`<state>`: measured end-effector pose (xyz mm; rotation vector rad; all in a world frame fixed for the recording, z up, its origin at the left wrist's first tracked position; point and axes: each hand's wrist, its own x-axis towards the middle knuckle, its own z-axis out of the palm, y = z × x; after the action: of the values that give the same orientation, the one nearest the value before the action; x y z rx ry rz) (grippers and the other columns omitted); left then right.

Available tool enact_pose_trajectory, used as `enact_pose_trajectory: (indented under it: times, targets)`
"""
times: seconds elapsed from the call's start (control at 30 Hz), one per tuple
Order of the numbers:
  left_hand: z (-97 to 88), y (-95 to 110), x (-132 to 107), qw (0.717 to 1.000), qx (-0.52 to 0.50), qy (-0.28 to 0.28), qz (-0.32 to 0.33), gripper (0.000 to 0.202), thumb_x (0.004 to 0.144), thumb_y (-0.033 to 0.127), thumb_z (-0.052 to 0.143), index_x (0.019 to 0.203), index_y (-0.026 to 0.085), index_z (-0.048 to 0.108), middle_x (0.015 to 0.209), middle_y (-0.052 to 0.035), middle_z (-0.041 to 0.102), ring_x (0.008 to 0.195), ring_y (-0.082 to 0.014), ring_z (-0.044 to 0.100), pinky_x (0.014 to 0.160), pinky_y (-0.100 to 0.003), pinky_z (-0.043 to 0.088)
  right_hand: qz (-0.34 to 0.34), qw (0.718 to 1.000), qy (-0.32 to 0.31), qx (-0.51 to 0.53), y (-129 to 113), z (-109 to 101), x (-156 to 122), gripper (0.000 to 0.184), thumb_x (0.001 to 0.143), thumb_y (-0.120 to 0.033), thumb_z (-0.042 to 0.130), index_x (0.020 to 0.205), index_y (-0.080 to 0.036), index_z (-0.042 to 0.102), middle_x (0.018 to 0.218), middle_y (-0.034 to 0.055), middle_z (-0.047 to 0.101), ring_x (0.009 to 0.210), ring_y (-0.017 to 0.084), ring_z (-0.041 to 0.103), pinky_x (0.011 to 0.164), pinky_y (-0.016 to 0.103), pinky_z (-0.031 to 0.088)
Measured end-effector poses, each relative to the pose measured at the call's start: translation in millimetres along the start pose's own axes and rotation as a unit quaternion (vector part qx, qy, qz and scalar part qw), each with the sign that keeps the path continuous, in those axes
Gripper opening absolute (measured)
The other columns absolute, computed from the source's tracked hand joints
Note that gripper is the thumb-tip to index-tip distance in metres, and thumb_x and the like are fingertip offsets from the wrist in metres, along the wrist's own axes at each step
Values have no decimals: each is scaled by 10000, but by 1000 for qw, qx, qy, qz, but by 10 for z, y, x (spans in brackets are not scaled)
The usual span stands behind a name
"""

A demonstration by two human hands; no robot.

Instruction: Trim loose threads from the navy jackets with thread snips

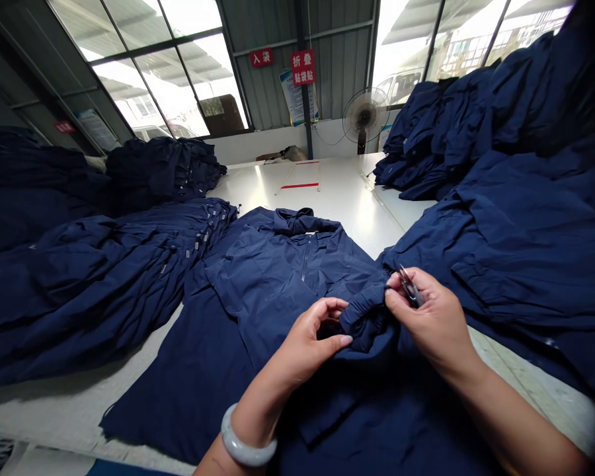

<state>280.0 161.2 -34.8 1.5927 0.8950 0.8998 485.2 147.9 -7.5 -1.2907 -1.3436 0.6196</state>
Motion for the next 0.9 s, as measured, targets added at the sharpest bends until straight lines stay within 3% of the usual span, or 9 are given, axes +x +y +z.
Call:
enact_pose_trajectory:
  times: [0.13,0.27,0.4,0.5,0.57,0.63,0.73,0.9]
  targets:
    - [-6,-62,39,997,20,75,7,201,729,183,701,835,194,531,811,18,566,774,-136,511,732,-252,407,-9,996,-89,16,29,87,-43,72,824,-269,592,839,-215,545,694,-32,487,582,102,428,544,219,384]
    - [-7,-54,22,982,95,152,54,140,794,138,556,740,204,445,733,39,507,706,-118,458,669,-238,364,-22,980,-197,-11,25,158,-95,96,834,-291,593,864,-213,548,666,-44,455,571,103,409,555,228,376]
    - [2,-27,-11,976,118,174,64,120,807,116,529,747,201,470,690,56,468,660,-107,420,640,-234,328,19,978,-207,-14,48,220,-87,230,786,-359,675,932,-198,602,784,-12,541,654,115,471,620,239,403]
    - [10,-38,-11,974,110,187,62,126,788,117,566,764,202,476,703,59,475,664,-99,425,645,-224,331,72,972,-220,34,85,269,-74,224,747,-353,712,833,-182,594,768,-16,534,667,113,464,630,238,389]
    - [11,-36,-7,980,64,187,38,124,799,154,593,809,207,481,671,69,459,613,-89,409,601,-212,329,96,966,-229,70,103,279,-71,223,745,-353,714,774,-174,585,700,-31,491,642,107,428,609,235,362]
    - [5,-10,-6,985,-61,161,-22,143,825,233,627,910,207,515,653,70,484,566,-80,429,565,-200,345,117,965,-209,111,112,263,-63,228,763,-369,701,771,-168,593,683,-32,485,633,107,419,598,235,350]
    - [-10,60,-11,952,-268,97,-112,313,830,304,681,1096,182,571,749,9,621,632,-101,571,610,-208,440,133,965,-142,178,128,215,-37,239,776,-389,695,812,-173,601,716,-25,531,645,113,458,618,238,378]
    - [-15,116,-12,927,-350,69,-115,449,777,201,758,1200,190,607,912,-44,719,772,-135,681,741,-236,524,148,960,-119,204,179,210,-2,236,789,-395,691,798,-193,568,632,-63,493,522,83,401,511,212,342]
